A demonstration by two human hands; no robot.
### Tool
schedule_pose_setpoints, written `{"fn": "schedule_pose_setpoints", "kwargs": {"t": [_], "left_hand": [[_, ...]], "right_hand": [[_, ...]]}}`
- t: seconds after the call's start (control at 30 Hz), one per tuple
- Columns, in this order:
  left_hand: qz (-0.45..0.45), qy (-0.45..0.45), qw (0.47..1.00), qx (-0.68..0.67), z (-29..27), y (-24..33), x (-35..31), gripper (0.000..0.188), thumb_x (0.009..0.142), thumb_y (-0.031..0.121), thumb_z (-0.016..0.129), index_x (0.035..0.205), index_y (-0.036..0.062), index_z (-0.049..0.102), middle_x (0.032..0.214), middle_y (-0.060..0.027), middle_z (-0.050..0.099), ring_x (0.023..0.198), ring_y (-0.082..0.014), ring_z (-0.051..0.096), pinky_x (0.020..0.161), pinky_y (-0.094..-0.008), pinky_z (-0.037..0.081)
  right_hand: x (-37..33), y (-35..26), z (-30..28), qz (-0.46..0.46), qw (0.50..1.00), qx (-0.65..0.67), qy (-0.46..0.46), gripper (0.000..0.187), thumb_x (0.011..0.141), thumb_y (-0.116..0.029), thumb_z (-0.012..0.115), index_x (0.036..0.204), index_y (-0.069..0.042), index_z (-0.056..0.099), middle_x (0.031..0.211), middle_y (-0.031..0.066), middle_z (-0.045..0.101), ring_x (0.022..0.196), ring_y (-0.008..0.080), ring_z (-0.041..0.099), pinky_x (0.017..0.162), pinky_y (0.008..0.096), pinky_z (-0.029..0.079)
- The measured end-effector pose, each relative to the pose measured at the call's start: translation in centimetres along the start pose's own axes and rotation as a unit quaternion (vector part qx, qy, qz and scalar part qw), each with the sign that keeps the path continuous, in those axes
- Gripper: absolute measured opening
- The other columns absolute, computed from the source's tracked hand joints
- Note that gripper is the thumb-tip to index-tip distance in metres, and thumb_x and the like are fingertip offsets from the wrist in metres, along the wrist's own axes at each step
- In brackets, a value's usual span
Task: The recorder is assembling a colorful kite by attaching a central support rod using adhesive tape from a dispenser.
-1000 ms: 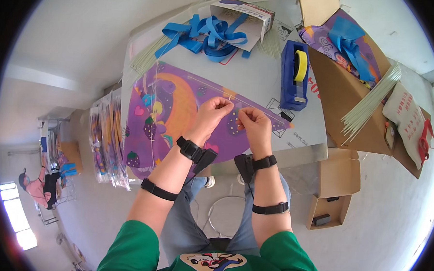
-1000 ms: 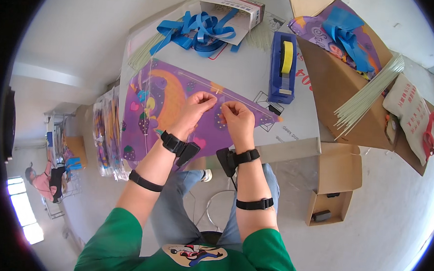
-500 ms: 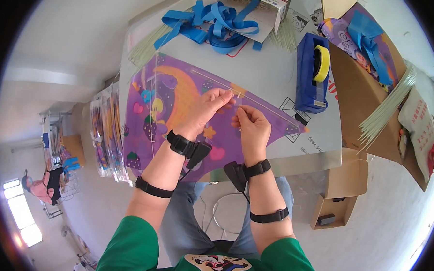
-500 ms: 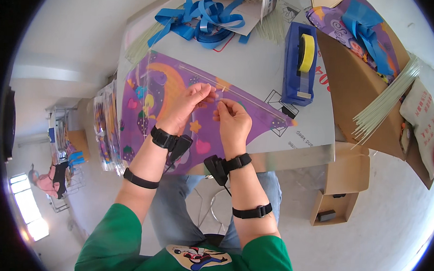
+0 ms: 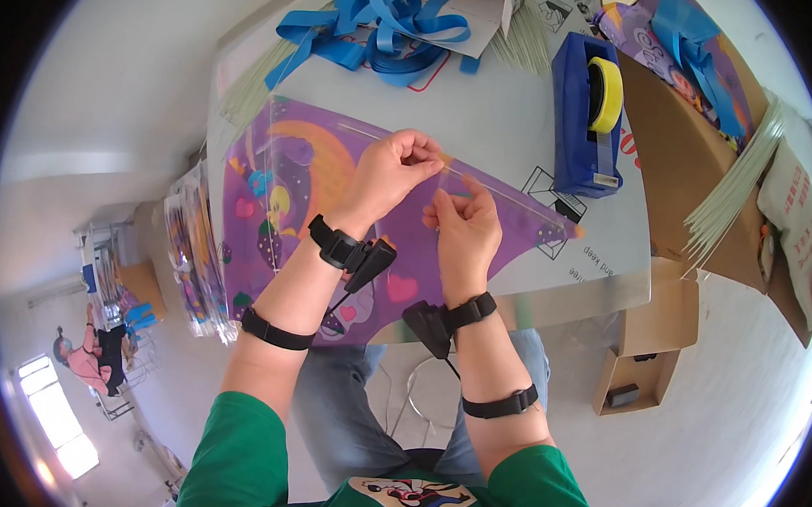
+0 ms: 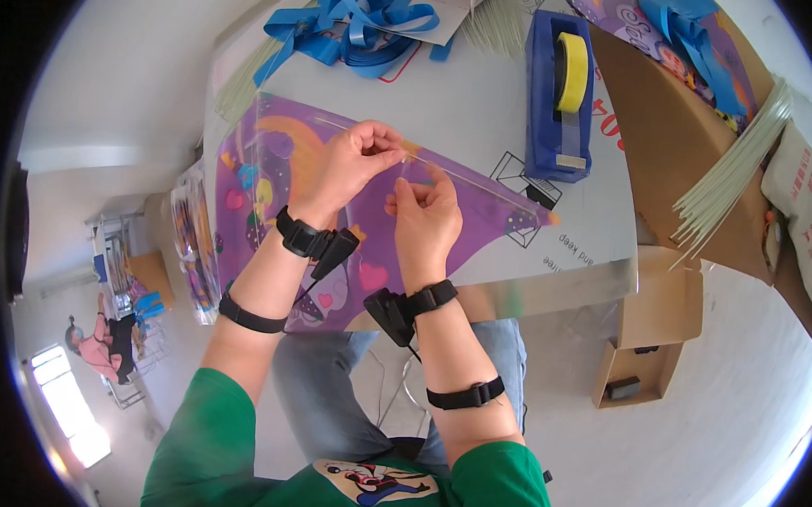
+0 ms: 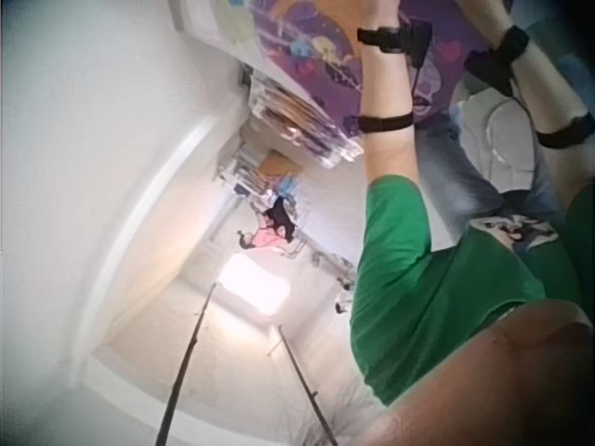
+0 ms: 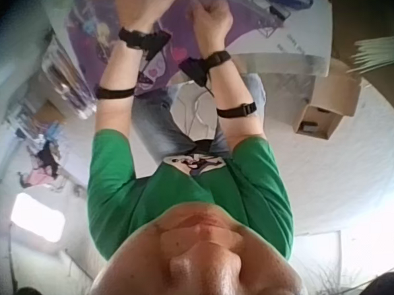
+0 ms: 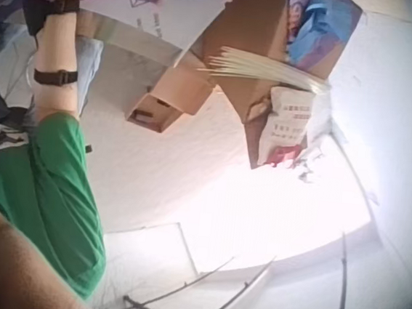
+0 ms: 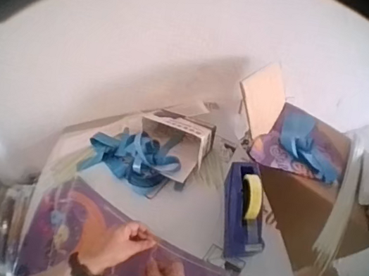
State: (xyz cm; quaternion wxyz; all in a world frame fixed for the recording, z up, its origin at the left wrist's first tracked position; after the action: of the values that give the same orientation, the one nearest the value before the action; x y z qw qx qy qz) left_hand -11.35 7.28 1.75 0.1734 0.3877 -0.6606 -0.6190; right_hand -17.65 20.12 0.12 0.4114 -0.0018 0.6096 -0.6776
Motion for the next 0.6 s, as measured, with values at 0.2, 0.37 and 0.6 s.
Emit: {"fn": "schedule_pose_setpoints", "kwargs": {"t": [0.2,0.37,0.6], "left_hand": [[0.049,0.025,0.990,0.132,0.8,0.9,0.8,0.015,0.082,0.005,0.066,0.096,0.0001,0.063,0.081,-0.0053,0.068,0.074,-0.0101,0.062,0.068,-0.0237,0.049],[0.095,0.004,0.974,0.204,1.0,0.4,1.4,0.014,0.085,0.004,0.063,0.098,0.0012,0.064,0.089,-0.0059,0.069,0.079,-0.0120,0.065,0.070,-0.0241,0.049],[0.183,0.012,0.932,0.314,1.1,1.1,1.5,0.013,0.082,0.004,0.064,0.095,0.0054,0.066,0.084,-0.0074,0.067,0.080,-0.0190,0.065,0.068,-0.0276,0.050]], "right_hand": [[0.7,0.8,0.2,-0.046,0.996,0.077,0.007,0.010,0.089,0.000,0.057,0.097,0.006,0.061,0.085,0.0081,0.064,0.073,0.0132,0.064,0.064,0.0244,0.053],[0.8,1.8,0.7,-0.028,0.999,0.040,-0.015,0.017,0.091,0.002,0.052,0.105,0.007,0.061,0.094,0.0094,0.064,0.080,0.0155,0.065,0.071,0.0258,0.055],[1.0,1.2,0.7,-0.014,0.999,0.027,-0.019,0.023,0.089,0.005,0.049,0.110,0.009,0.059,0.098,0.0113,0.063,0.081,0.0158,0.064,0.072,0.0264,0.054]]}}
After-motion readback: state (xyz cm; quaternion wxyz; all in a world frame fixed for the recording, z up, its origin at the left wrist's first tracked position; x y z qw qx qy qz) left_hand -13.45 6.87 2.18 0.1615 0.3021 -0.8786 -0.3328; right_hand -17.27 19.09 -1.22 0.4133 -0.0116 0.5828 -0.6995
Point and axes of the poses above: each hand's wrist, its own x-axis towards the middle knuckle, its own z-axis out of the palm, y = z × x, the point moved 5 cm from there along x, towards the middle knuckle
